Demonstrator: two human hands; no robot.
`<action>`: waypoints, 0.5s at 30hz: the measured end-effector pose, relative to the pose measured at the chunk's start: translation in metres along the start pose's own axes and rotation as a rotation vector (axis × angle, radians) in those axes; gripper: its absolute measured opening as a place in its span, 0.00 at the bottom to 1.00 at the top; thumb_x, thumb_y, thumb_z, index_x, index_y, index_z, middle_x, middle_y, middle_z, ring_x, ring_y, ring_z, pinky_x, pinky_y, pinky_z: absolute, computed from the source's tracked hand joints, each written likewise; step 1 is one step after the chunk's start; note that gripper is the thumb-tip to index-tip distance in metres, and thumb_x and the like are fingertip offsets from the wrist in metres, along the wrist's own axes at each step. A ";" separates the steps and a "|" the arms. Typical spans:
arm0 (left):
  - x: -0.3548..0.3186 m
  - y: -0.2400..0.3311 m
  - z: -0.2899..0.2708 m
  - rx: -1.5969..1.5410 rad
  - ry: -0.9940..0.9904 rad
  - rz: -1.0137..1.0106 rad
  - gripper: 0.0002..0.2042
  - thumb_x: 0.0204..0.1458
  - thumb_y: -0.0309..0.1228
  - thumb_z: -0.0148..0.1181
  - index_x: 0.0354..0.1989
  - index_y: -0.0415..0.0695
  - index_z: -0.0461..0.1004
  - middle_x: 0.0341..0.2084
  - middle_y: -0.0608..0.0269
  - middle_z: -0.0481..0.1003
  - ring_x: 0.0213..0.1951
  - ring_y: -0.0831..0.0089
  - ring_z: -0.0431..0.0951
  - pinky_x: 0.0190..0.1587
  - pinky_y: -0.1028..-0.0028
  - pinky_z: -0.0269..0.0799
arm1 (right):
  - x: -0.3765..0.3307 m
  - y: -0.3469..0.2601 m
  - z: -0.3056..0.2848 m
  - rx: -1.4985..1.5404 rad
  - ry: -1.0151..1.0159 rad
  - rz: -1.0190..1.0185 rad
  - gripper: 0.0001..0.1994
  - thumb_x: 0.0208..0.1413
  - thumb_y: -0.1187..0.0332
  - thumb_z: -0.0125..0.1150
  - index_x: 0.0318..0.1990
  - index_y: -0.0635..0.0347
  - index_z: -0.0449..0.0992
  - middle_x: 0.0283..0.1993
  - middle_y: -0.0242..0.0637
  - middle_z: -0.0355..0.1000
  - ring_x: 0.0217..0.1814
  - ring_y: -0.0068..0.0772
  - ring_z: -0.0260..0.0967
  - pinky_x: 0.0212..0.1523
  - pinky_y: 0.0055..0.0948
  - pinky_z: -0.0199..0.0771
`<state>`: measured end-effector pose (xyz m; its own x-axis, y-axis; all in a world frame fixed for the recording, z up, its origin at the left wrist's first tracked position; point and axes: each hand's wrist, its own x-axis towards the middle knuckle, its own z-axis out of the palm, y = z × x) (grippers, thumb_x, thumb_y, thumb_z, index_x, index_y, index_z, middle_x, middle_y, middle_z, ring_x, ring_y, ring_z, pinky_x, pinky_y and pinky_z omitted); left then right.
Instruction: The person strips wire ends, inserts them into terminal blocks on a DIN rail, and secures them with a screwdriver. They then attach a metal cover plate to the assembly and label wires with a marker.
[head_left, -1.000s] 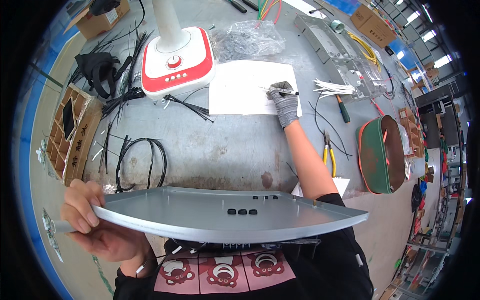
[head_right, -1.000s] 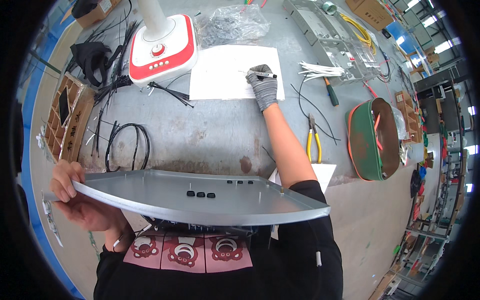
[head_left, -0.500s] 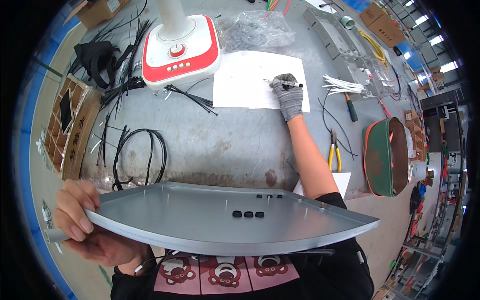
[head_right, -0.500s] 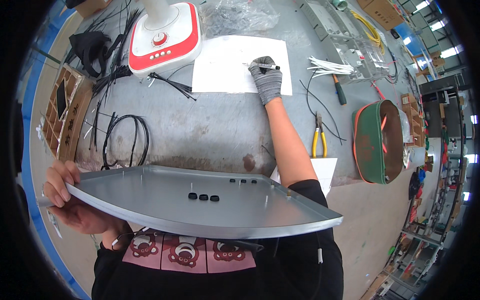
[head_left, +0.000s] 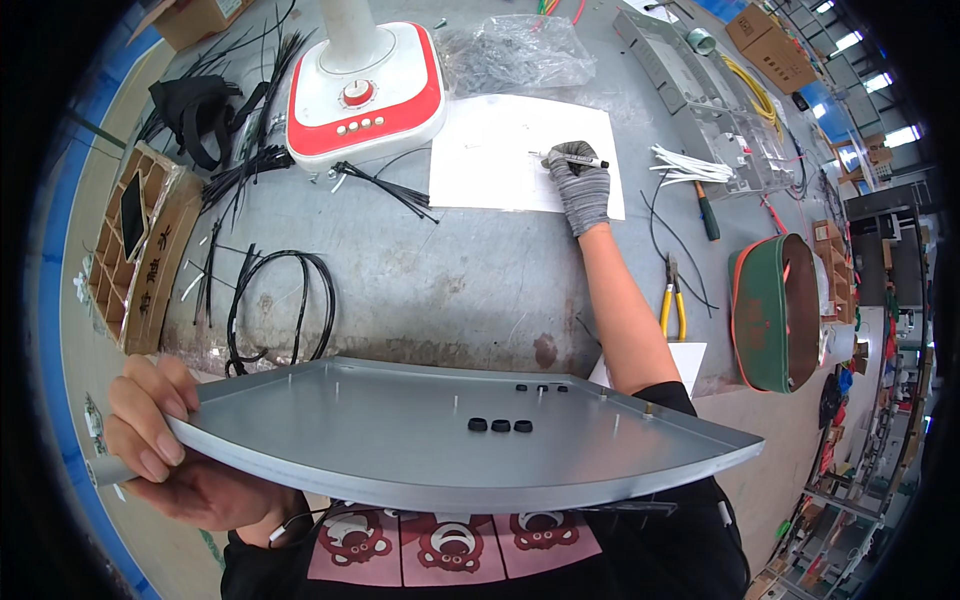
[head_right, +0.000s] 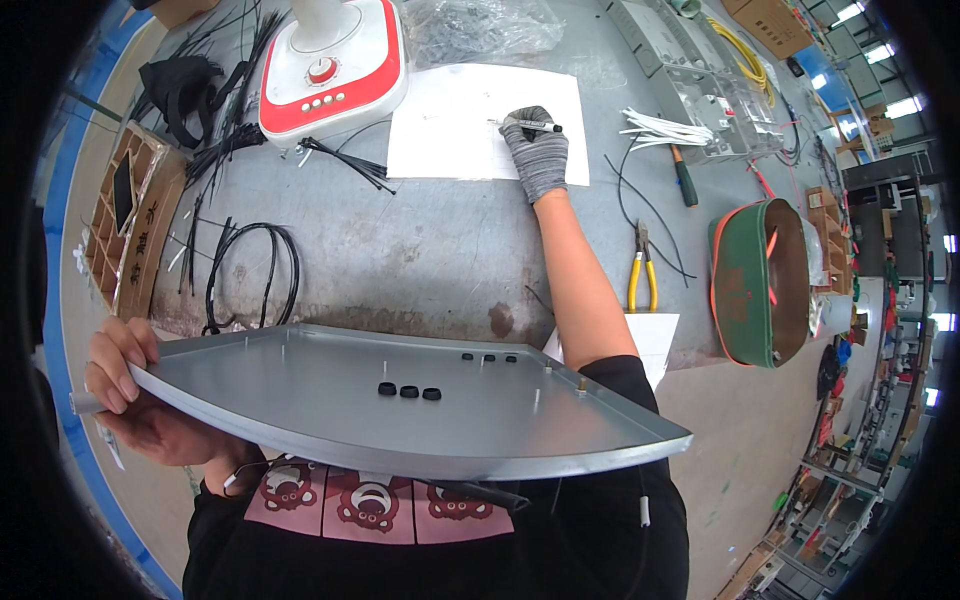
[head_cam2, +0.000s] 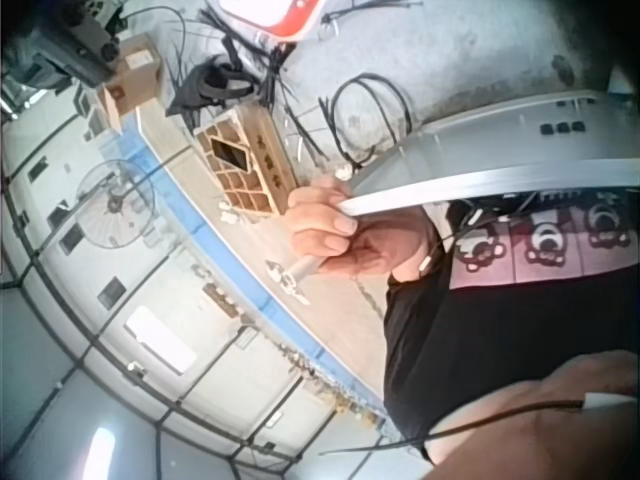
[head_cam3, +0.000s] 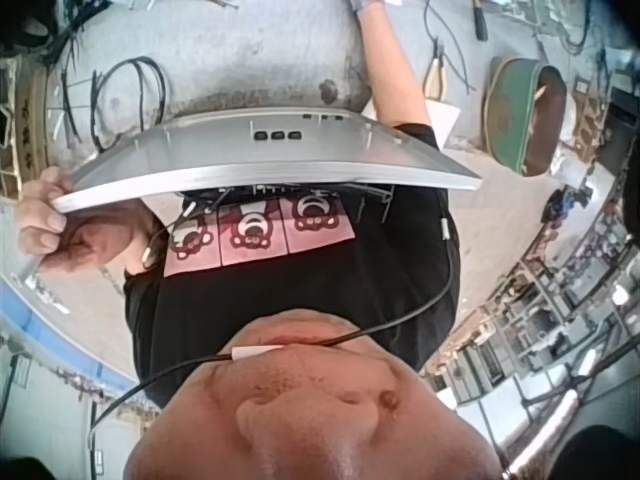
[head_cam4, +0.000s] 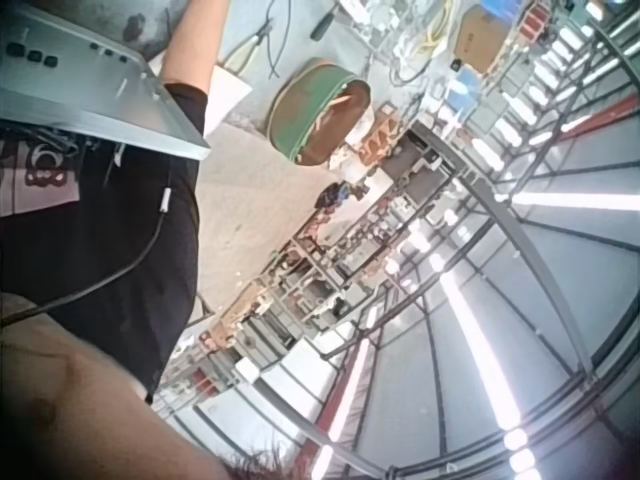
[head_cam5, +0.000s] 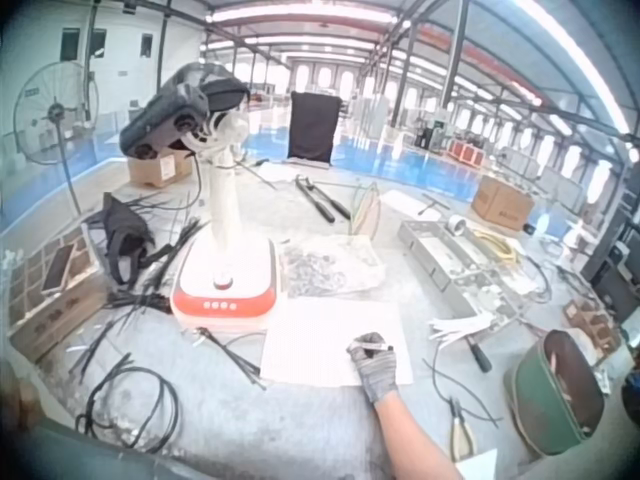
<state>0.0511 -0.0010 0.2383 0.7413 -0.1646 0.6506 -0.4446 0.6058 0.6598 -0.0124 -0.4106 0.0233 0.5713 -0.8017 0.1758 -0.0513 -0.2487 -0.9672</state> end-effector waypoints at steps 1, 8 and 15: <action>0.000 0.000 0.000 -0.003 -0.005 0.001 0.11 0.61 0.39 0.43 0.27 0.52 0.57 0.27 0.72 0.58 0.33 0.75 0.54 0.38 0.73 0.51 | 0.000 0.001 0.000 -0.004 0.000 -0.001 0.04 0.53 0.74 0.64 0.33 0.62 0.75 0.28 0.32 0.75 0.30 0.20 0.71 0.36 0.21 0.74; 0.000 0.000 0.001 0.013 -0.024 0.009 0.11 0.61 0.39 0.44 0.27 0.51 0.58 0.27 0.72 0.59 0.33 0.75 0.54 0.38 0.73 0.51 | 0.000 0.003 -0.001 -0.065 -0.006 -0.014 0.03 0.52 0.74 0.63 0.33 0.63 0.75 0.28 0.33 0.76 0.30 0.20 0.72 0.36 0.22 0.75; 0.001 -0.001 0.001 -0.019 -0.025 0.000 0.11 0.61 0.39 0.44 0.27 0.51 0.58 0.27 0.72 0.59 0.33 0.75 0.54 0.38 0.73 0.51 | 0.003 0.010 -0.003 -0.095 0.023 -0.035 0.03 0.52 0.75 0.63 0.32 0.63 0.75 0.28 0.32 0.76 0.30 0.20 0.72 0.36 0.22 0.75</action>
<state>0.0514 -0.0025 0.2383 0.7284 -0.1839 0.6600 -0.4349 0.6202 0.6528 -0.0133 -0.4170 0.0142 0.5552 -0.8037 0.2140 -0.1102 -0.3262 -0.9389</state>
